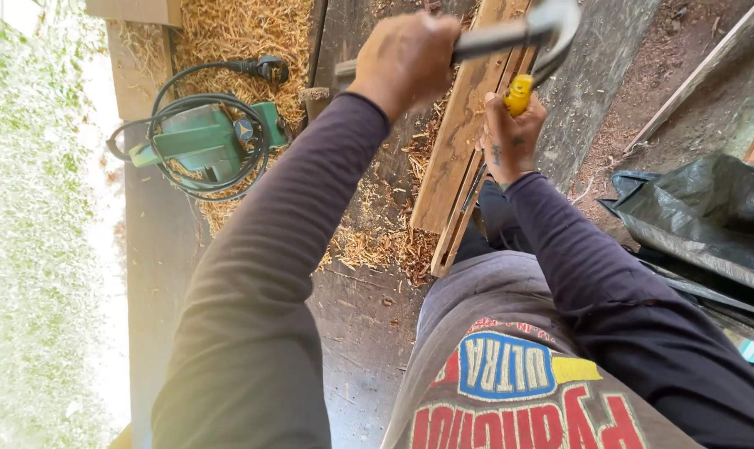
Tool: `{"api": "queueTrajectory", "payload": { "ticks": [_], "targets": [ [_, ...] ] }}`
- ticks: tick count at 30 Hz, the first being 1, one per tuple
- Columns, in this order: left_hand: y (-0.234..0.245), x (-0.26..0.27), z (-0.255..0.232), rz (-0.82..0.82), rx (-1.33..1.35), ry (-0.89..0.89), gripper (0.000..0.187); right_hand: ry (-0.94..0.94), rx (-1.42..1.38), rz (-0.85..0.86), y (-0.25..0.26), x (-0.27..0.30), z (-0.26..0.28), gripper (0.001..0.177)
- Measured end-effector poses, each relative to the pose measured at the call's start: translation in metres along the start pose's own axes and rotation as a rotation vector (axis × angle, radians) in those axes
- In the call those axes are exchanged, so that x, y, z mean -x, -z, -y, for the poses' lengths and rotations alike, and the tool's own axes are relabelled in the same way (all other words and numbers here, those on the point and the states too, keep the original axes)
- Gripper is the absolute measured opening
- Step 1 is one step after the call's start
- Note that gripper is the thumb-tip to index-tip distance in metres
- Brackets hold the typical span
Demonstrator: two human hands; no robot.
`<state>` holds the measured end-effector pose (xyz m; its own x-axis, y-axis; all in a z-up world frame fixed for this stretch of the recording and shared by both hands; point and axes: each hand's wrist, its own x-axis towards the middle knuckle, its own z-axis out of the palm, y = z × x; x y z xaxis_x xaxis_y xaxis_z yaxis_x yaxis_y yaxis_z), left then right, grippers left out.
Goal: Chisel a groove into a piece of wood held in a clamp using a hammer and chisel.
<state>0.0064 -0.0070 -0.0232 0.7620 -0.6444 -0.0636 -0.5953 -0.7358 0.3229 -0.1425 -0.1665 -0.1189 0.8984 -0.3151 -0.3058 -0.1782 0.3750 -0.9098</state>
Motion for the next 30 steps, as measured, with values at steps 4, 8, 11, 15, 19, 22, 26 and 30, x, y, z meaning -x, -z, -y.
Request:
{"api": "queueTrajectory", "payload": {
  "ticks": [4,8,11,15,19,22,26,30],
  "targets": [
    [0.008,0.003,-0.001,0.118,-0.187,-0.093,0.018,-0.022,0.050,0.008,-0.001,-0.001,-0.007,0.020],
    [0.006,0.015,-0.001,0.030,-0.078,-0.052,0.017,0.081,0.118,0.010,-0.006,0.006,-0.002,0.010],
    [0.009,0.020,-0.001,0.103,-0.146,-0.062,0.014,0.016,0.143,0.014,-0.003,0.021,-0.022,0.012],
    [-0.004,0.037,0.002,0.154,0.019,0.062,0.011,-0.175,0.098,-0.019,-0.003,0.023,-0.017,0.017],
    [0.008,0.046,-0.001,0.151,0.058,0.223,0.013,0.007,0.050,-0.027,0.008,-0.001,-0.009,0.015],
    [0.017,0.042,-0.006,0.193,0.059,0.220,0.013,-0.009,-0.068,0.000,0.001,-0.010,0.011,0.018],
    [0.024,0.044,-0.009,0.114,-0.029,0.140,0.010,0.130,-0.033,-0.002,0.015,-0.015,-0.027,0.020],
    [0.020,0.035,-0.013,0.094,-0.012,0.068,0.005,0.158,0.019,-0.036,0.007,-0.008,-0.022,0.021]
  ]
}}
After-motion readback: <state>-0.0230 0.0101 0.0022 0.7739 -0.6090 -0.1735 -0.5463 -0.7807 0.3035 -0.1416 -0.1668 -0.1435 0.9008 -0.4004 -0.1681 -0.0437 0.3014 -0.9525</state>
